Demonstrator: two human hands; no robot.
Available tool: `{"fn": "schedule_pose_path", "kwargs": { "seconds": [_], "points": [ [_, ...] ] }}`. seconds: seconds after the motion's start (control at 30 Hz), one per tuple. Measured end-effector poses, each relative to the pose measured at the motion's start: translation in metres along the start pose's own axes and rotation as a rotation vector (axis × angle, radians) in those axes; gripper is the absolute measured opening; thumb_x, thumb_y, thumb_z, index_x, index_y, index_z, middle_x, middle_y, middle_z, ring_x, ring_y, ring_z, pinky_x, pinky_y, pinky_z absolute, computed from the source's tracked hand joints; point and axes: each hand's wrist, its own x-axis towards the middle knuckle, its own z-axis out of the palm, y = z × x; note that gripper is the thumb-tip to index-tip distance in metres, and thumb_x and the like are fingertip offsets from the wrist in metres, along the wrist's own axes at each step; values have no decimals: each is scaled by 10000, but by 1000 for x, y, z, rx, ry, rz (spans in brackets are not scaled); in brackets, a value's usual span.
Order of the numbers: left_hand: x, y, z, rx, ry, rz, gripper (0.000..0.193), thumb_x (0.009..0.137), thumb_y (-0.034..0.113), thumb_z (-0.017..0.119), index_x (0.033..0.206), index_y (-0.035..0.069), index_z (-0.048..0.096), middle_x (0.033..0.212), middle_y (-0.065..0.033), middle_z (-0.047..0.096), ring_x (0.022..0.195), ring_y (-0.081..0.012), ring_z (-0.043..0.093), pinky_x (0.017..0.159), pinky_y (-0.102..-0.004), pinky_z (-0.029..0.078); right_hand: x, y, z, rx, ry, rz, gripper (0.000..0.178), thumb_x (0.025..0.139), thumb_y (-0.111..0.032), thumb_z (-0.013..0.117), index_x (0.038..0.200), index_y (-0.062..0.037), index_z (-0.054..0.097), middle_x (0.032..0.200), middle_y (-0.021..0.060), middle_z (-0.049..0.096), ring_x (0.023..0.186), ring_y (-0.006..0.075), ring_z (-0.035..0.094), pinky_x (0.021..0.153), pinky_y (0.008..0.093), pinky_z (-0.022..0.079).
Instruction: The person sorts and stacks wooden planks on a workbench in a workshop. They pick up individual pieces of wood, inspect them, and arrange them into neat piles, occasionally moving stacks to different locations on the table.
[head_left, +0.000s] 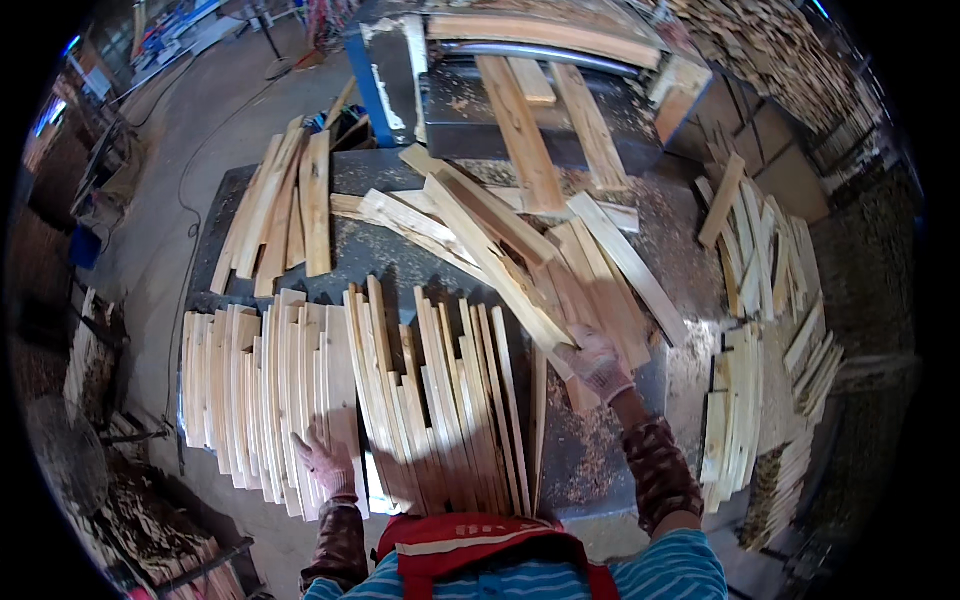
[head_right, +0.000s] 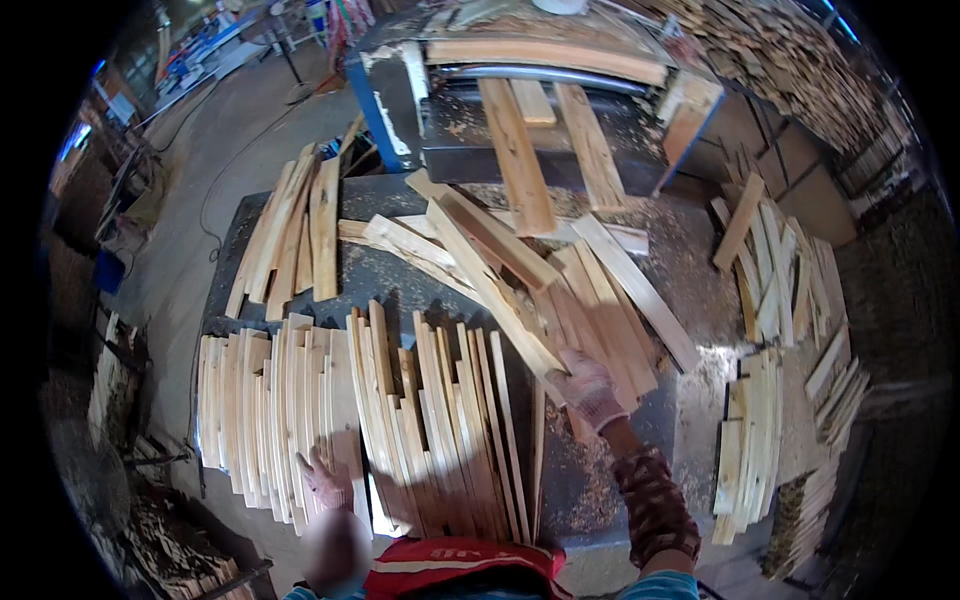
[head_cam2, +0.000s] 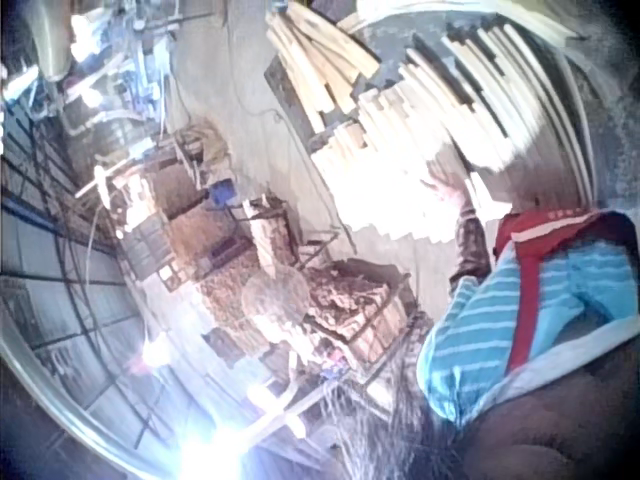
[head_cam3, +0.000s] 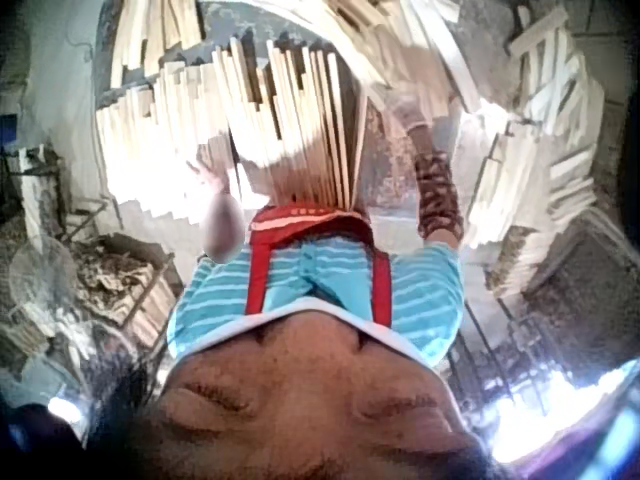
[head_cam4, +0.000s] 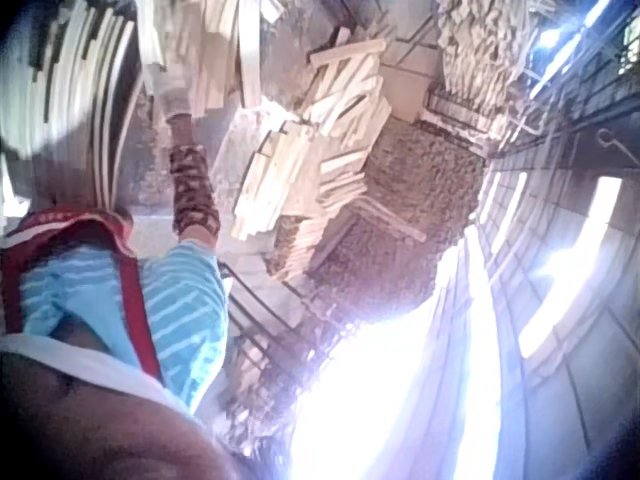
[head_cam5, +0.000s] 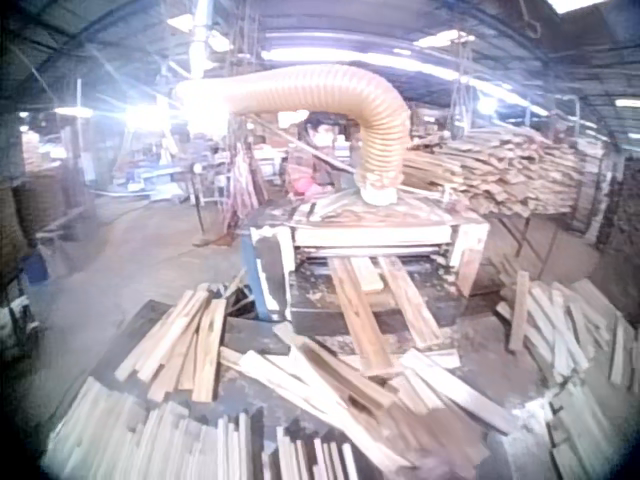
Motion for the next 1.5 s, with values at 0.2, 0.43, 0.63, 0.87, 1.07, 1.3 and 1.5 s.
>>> {"fn": "schedule_pose_path", "kwargs": {
  "seconds": [0.2,0.43,0.63,0.87,1.07,1.3,1.5],
  "points": [
    [0,42,-15,-284,-53,278,621,776,68,741,1354,82,513,1508,-216,378,1355,-394,425,1092,-450,405,-78,-22,-21,287,-23,387,468,908,-277,689,1220,61,607,1154,188,689,1068,271,654,906,357,502],
    [-12,137,-9,-1033,-600,184,385,894,22,664,1274,23,605,1176,-95,677,1065,-189,639,963,-304,495,-137,-12,-18,782,18,480,422,917,-231,705,1212,61,632,1056,99,704,925,142,635,823,285,514],
    [-43,263,-53,-1382,-1019,46,441,875,161,742,1279,60,595,1105,-72,678,984,-181,647,877,-299,520,-156,-34,1,941,58,513,402,949,-236,666,1215,64,633,1063,89,701,953,137,634,858,278,516],
    [-55,323,-58,-1457,-1276,-160,306,935,183,658,1176,0,608,1011,-69,671,932,-196,668,820,-376,559,-165,-46,9,923,-122,359,582,935,-302,676,1377,37,508,1217,149,658,1117,201,632,936,327,517],
    [-122,336,-49,-1000,-1270,364,374,921,96,615,1282,25,552,1103,-61,659,994,-153,617,902,-296,505,-154,-60,27,103,220,207,930,772,-362,759,1511,-33,299,1350,249,502,1206,395,546,947,448,504],
    [-97,337,-9,-1060,-960,716,860,894,115,700,1567,65,166,1573,-170,307,1413,-287,365,1156,-397,346,-194,73,-9,87,792,414,568,849,-43,663,1395,-60,507,1133,148,623,980,270,634,847,368,529],
    [49,381,-4,-1302,-648,338,891,948,198,659,1573,25,47,1640,-177,106,1491,-274,196,1210,-368,169,-301,255,-92,-397,227,1215,262,943,-118,534,1185,-68,621,1066,169,687,1018,341,654,881,433,526]
  ]
}}
